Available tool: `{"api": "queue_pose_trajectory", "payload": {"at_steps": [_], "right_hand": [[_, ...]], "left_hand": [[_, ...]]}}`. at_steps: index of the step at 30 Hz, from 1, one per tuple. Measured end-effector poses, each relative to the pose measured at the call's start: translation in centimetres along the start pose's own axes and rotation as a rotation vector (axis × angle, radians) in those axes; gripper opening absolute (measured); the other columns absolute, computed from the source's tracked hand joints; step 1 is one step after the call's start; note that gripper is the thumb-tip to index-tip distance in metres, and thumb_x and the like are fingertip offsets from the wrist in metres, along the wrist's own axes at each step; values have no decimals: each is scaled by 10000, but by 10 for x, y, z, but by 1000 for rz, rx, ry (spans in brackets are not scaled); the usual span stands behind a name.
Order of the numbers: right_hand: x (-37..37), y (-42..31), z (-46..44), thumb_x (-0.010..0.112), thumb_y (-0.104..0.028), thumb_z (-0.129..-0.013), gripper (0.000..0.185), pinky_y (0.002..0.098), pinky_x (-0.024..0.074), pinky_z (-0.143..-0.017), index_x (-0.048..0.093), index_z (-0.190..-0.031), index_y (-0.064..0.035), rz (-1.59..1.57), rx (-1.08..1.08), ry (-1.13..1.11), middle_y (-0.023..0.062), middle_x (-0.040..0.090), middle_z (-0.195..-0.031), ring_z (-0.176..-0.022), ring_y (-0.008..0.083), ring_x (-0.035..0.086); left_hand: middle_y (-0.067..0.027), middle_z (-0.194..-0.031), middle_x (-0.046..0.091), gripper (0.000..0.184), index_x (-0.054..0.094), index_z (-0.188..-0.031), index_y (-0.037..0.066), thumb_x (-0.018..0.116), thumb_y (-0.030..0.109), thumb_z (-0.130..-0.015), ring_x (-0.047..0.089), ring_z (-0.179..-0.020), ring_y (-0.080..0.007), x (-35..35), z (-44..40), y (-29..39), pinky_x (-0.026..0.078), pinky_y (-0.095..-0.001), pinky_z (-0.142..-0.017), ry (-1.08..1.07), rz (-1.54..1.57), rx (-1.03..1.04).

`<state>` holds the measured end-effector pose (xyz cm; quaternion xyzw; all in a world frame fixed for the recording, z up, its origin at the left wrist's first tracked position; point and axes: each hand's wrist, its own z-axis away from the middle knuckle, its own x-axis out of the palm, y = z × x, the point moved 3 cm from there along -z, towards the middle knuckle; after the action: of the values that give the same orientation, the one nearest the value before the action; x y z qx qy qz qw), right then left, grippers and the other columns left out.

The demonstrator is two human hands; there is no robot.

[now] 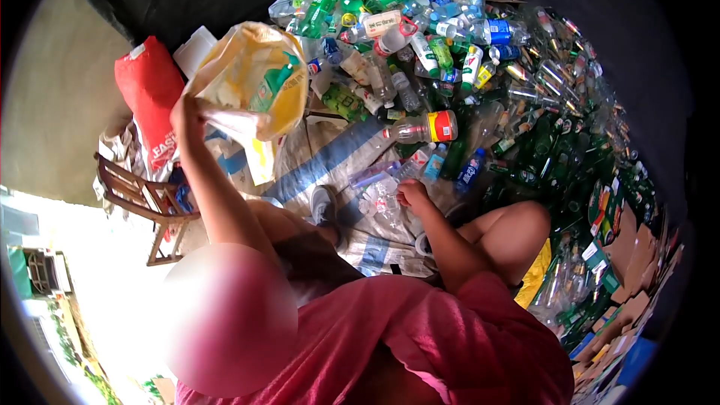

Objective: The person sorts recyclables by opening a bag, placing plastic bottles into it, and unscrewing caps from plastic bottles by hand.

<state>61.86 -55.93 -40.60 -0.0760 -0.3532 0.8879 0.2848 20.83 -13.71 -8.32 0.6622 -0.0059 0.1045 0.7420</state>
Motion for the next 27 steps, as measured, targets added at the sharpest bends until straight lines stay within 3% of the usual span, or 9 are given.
{"api": "queue_pose_trajectory", "payload": {"at_steps": [2,5,9,12,16,18,24,25,27], "right_hand": [[-7,7,-4,641,-130,-886,151,296,480,-489,624,-1024,-73,22,-18,-27,59,663,-784,-639,179,668],[-10,4,6,614,-117,-910,74,302,433,-441,633,-940,-52,1,11,-38,77,653,-724,-571,178,632],[-11,-1,13,608,-104,-895,68,305,397,-417,643,-871,-51,73,-67,-53,86,645,-702,-514,169,573],[-17,9,1,607,-89,-872,69,311,362,-398,642,-833,-45,129,-80,26,102,639,-696,-479,168,521],[-15,24,-6,612,-67,-851,42,307,337,-391,629,-853,-29,190,-50,-12,109,617,-670,-472,177,510],[-10,27,-6,635,-57,-829,68,318,351,-381,637,-774,-16,149,-52,-65,93,601,-629,-415,171,492],[-6,23,1,645,-66,-840,73,302,340,-392,626,-787,-20,150,-75,-27,90,591,-637,-458,165,507],[-6,19,4,640,-72,-844,52,297,338,-405,631,-831,-23,168,-62,-11,85,598,-659,-484,159,512],[-9,8,2,648,-71,-833,51,297,344,-410,631,-814,-27,244,-10,-66,81,604,-665,-497,156,524]], "left_hand": [[-80,-677,545,121,570,-784,31,515,118,-848,567,-573,-204,22,-8,-41,485,-338,-467,-59,-198,-142],[-95,-698,542,96,551,-800,14,502,85,-841,573,-579,-235,53,27,3,525,-377,-502,-40,-8,66],[-118,-752,584,120,555,-855,-7,469,77,-844,589,-609,-239,53,22,-17,546,-375,-528,55,77,-53],[-72,-779,572,129,574,-895,46,505,152,-873,581,-665,-204,85,69,22,540,-360,-600,-29,-123,52],[-59,-824,636,303,648,-1043,33,586,267,-862,584,-666,-155,101,46,-18,466,-297,-544,-100,-667,51],[-128,-829,700,385,705,-1011,-14,628,303,-807,665,-690,-233,100,45,-19,516,-336,-576,-127,-638,115],[-195,-837,704,369,727,-992,41,634,331,-785,704,-769,-276,117,50,-27,538,-365,-684,-185,-941,177],[-209,-810,697,343,727,-964,51,619,324,-786,706,-726,-301,118,47,-31,538,-375,-652,-142,-952,288],[-206,-796,700,336,726,-953,42,608,311,-789,701,-692,-313,122,46,-37,540,-381,-642,-250,-974,216]]}}
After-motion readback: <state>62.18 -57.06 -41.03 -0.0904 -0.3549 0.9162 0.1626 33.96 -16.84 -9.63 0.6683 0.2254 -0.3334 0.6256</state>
